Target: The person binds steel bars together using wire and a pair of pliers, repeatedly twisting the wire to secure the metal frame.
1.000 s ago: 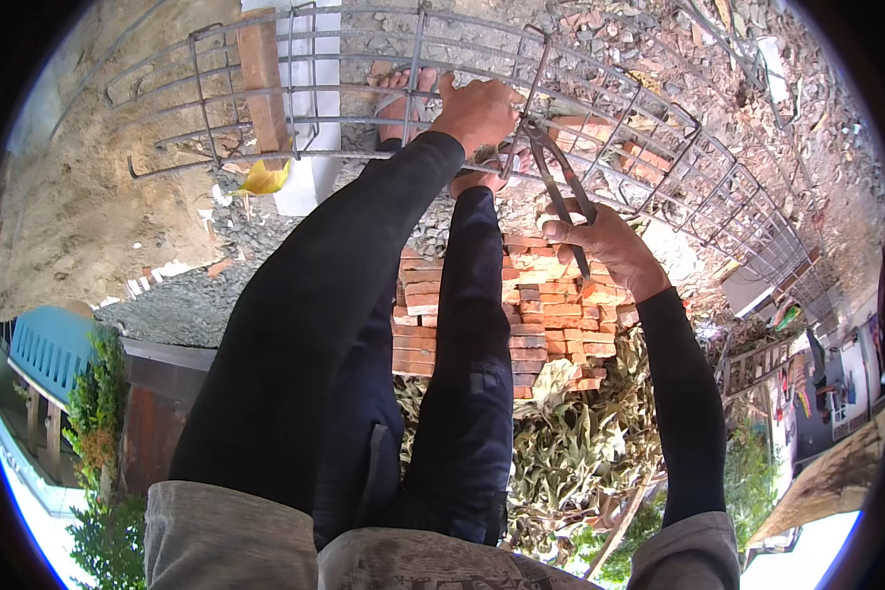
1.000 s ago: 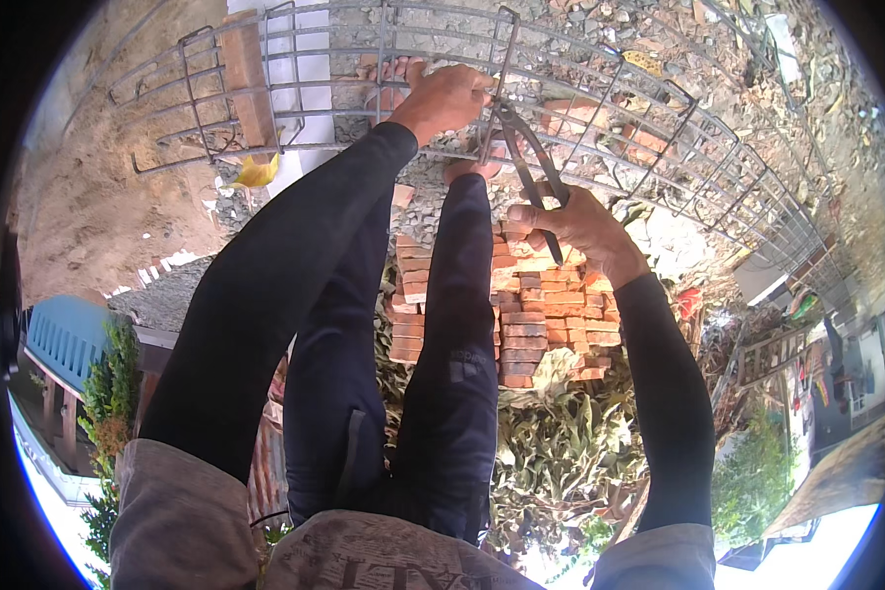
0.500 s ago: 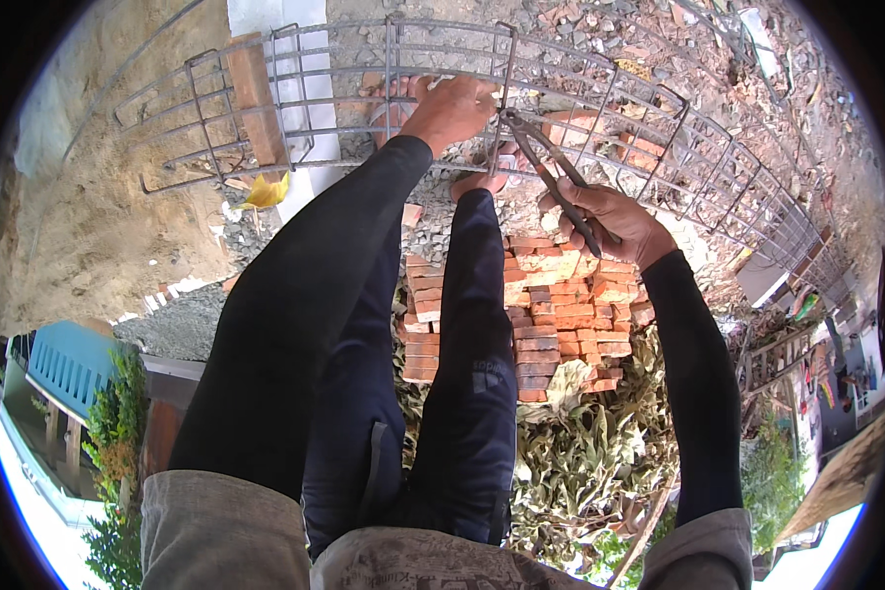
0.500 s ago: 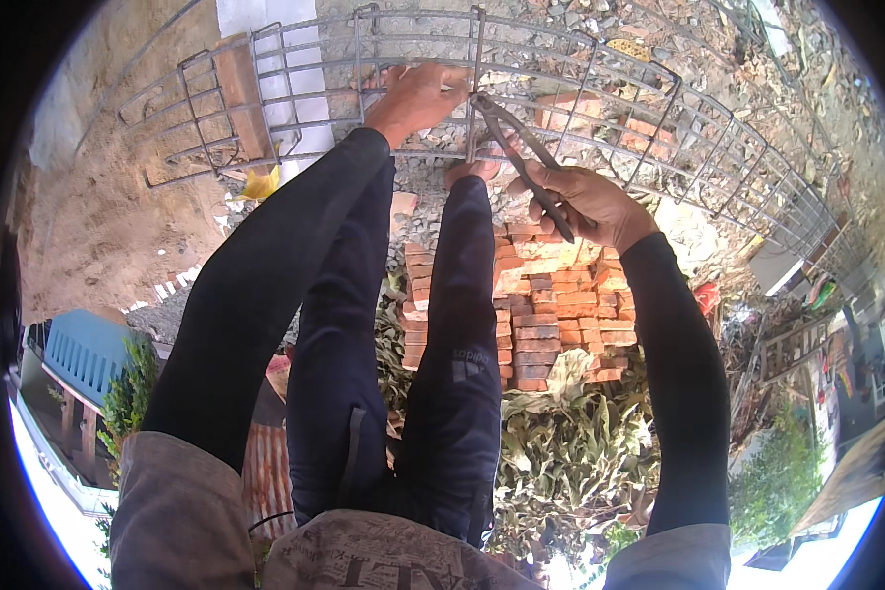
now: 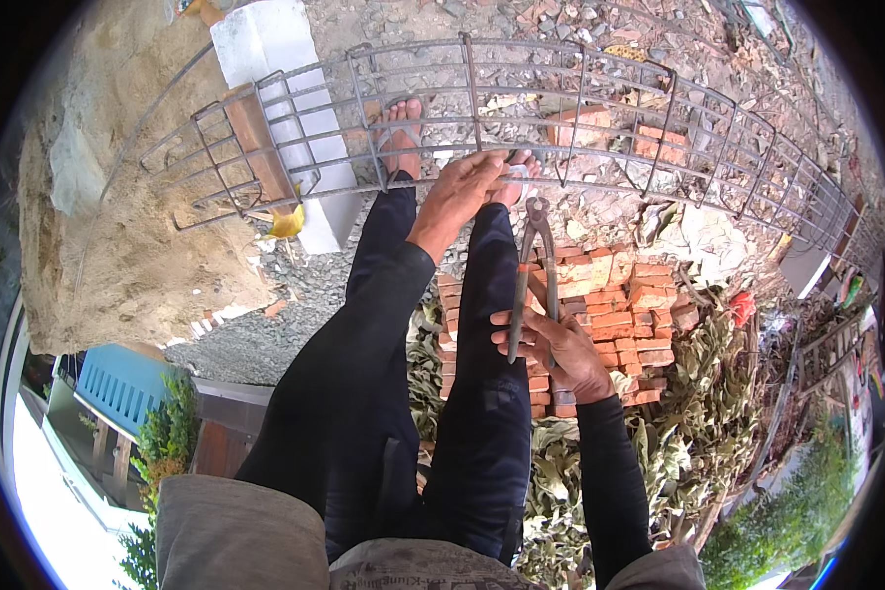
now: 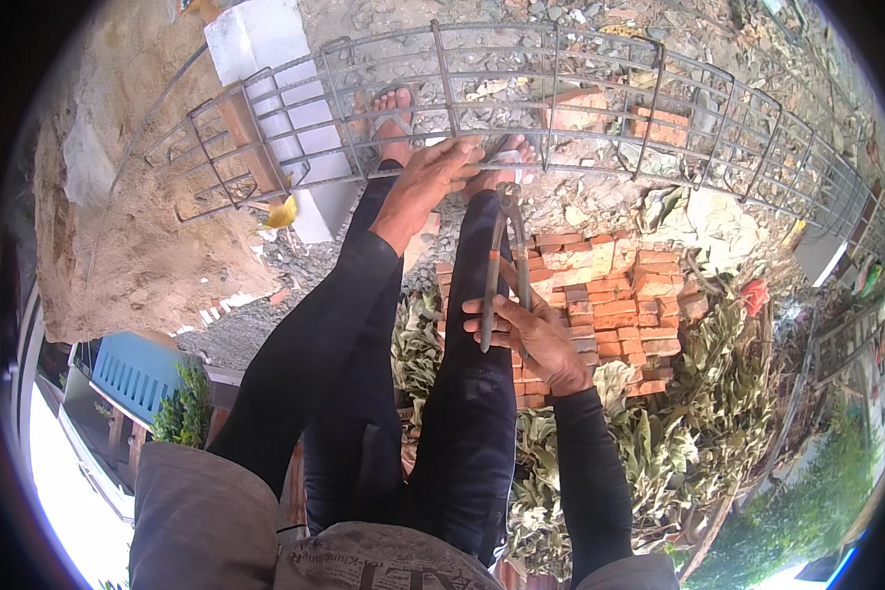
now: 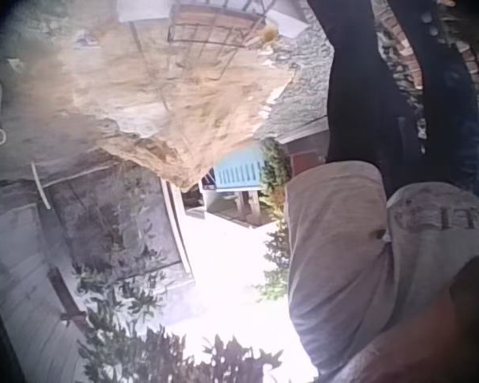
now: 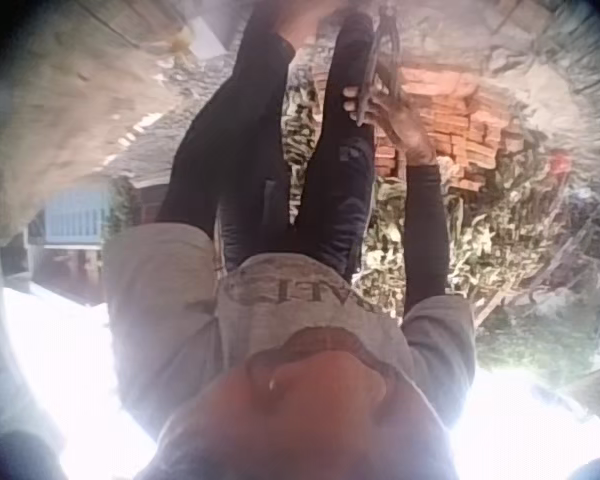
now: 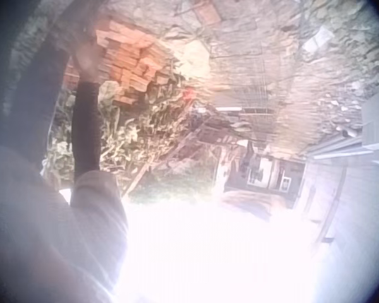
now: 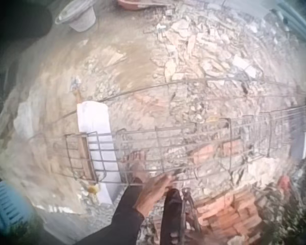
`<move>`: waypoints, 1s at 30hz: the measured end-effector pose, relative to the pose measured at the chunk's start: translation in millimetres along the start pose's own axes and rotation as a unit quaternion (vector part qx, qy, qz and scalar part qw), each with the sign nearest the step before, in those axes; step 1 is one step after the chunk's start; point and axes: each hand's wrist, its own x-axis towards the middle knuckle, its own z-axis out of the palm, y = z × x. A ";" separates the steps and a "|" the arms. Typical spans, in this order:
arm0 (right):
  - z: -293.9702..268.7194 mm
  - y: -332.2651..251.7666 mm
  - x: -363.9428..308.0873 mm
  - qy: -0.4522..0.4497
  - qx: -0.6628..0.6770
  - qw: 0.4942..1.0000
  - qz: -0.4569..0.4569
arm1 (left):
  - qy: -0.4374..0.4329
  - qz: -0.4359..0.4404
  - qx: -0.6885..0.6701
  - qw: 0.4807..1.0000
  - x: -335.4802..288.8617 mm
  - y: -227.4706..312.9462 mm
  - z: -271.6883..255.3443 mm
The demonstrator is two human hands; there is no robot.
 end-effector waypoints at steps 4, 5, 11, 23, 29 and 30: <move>-33.0 15.1 -14.0 0.085 -0.041 0.995 -0.027 | -0.066 -0.029 0.120 0.990 -9.6 -16.4 22.3; -23.3 19.2 -13.6 0.143 -0.013 0.988 -0.058 | -0.066 -0.026 0.132 0.989 -16.3 -23.8 17.5; -68.6 67.3 -16.4 0.293 -0.035 0.951 -0.086 | -0.003 -0.028 0.189 0.982 -73.4 -51.1 -17.3; -18.0 133.3 -115.0 0.568 0.024 0.716 -0.405 | 0.161 -0.029 0.336 0.927 -199.3 56.1 -155.0; -14.2 47.0 -189.5 0.521 0.142 0.695 -0.475 | 0.220 -0.079 0.364 0.901 -257.9 84.9 -223.0; -14.6 23.3 -186.4 0.515 0.128 0.704 -0.472 | 0.233 -0.073 0.345 0.906 -260.0 95.6 -229.9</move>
